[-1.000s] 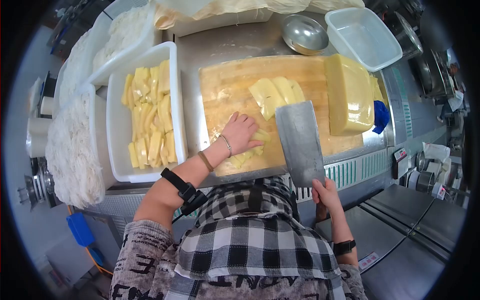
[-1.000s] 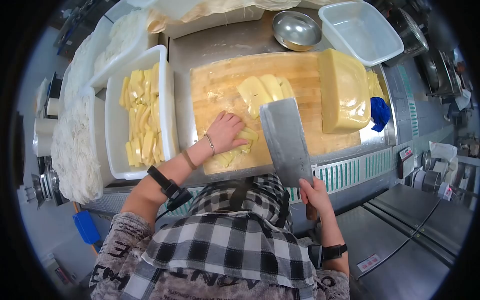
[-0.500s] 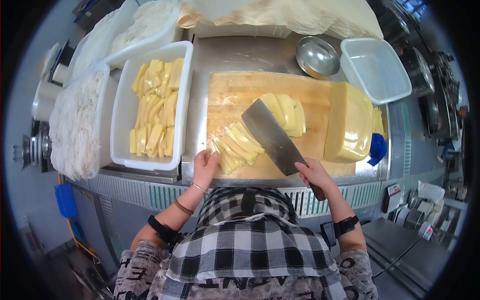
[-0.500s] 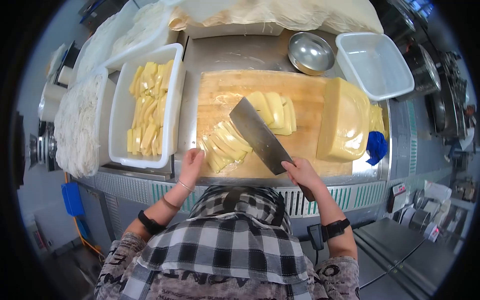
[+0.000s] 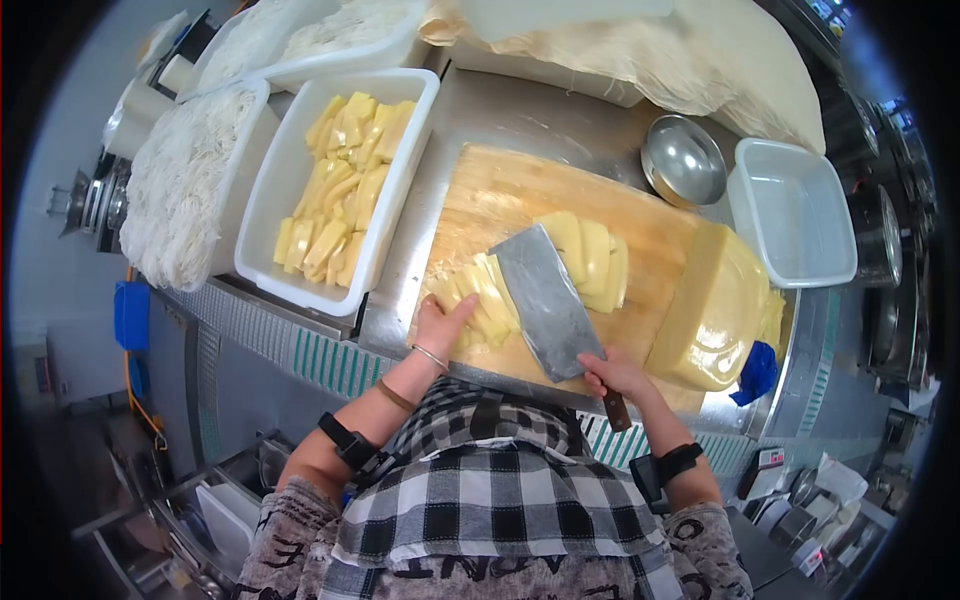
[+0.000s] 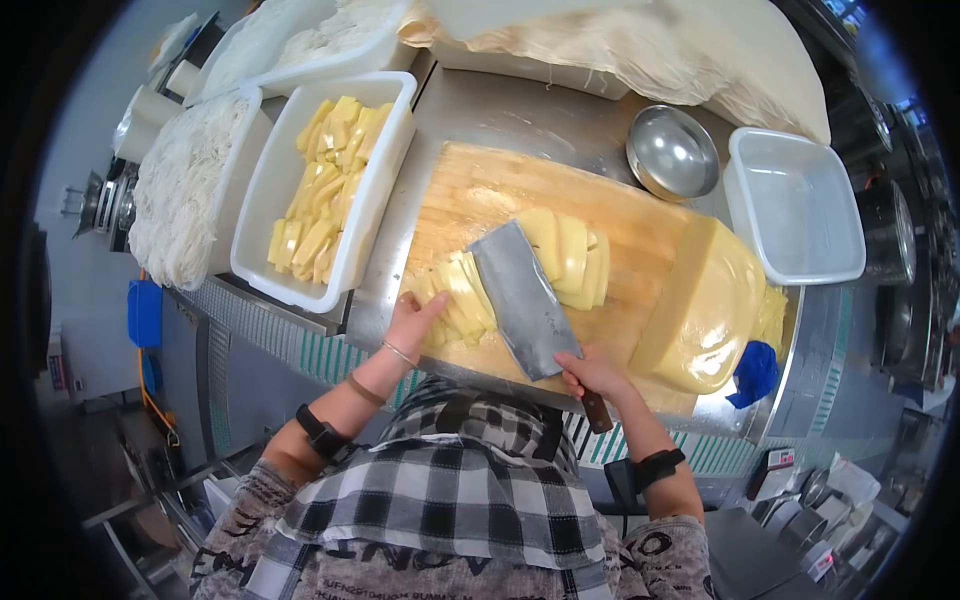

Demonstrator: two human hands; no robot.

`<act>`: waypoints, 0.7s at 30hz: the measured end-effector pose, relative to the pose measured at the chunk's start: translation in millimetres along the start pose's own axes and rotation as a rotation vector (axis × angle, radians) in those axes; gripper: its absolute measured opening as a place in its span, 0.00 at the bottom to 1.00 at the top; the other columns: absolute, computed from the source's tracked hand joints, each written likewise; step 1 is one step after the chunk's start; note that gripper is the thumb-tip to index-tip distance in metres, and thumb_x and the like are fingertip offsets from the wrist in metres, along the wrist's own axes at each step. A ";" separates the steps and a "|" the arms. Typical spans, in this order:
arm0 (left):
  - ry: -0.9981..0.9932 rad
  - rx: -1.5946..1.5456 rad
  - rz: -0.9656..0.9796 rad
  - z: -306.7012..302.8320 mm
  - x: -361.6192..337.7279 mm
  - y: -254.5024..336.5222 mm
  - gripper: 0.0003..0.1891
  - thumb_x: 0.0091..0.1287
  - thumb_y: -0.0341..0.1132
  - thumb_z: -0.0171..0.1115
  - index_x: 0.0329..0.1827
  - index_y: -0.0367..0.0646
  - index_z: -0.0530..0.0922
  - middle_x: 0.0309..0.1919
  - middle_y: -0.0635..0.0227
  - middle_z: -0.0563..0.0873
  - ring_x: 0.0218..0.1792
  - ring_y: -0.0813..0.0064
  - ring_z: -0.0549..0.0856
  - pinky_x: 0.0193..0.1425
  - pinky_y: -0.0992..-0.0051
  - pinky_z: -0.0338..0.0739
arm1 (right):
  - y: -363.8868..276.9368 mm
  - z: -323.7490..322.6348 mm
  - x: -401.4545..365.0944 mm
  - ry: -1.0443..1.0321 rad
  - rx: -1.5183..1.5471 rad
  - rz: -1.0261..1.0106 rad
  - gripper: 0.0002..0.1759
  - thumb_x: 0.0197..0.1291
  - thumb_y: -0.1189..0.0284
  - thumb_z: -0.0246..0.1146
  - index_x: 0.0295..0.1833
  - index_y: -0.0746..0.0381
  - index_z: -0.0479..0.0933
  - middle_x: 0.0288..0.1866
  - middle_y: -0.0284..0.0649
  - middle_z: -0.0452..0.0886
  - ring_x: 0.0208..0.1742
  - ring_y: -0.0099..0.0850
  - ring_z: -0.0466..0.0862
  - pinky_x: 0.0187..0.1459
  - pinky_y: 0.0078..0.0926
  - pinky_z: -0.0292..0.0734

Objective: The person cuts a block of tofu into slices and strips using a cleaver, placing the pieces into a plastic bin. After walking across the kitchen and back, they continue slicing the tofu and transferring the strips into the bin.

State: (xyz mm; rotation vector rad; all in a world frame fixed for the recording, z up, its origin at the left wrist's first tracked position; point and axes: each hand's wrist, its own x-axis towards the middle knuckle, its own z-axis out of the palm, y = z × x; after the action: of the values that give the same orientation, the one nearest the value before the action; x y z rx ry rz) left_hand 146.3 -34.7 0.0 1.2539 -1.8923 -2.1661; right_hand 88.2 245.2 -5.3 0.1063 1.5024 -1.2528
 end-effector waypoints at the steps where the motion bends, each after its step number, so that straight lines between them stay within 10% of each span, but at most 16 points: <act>1: 0.011 -0.005 0.003 5.0 -2.4 3.6 0.22 0.53 0.35 0.66 0.43 0.29 0.69 0.34 0.61 0.79 0.33 0.75 0.80 0.34 0.79 0.76 | -0.5 1.0 1.9 -0.031 0.072 0.014 0.16 0.61 0.65 0.53 0.22 0.59 0.63 0.12 0.30 0.65 0.11 0.21 0.66 0.15 0.21 0.65; 10: 0.049 0.116 0.040 21.8 7.4 4.3 0.27 0.50 0.34 0.68 0.48 0.28 0.66 0.41 0.55 0.79 0.39 0.70 0.81 0.41 0.76 0.78 | -0.6 0.1 2.7 -0.067 0.048 0.041 0.14 0.60 0.68 0.53 0.23 0.59 0.63 0.12 0.31 0.64 0.11 0.21 0.66 0.15 0.22 0.65; 21: -0.381 -0.411 -0.271 3.6 18.4 7.2 0.19 0.55 0.30 0.63 0.49 0.34 0.71 0.40 0.62 0.80 0.38 0.70 0.82 0.42 0.71 0.78 | -16.4 6.0 -13.4 -0.079 0.094 0.046 0.10 0.59 0.70 0.53 0.27 0.60 0.63 0.11 0.30 0.63 0.10 0.21 0.66 0.13 0.20 0.63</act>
State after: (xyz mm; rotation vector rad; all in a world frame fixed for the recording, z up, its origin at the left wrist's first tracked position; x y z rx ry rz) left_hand 128.3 -42.6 -4.3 1.1300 -1.3019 -2.9156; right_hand 86.5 241.0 16.3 0.1506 1.3663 -1.2767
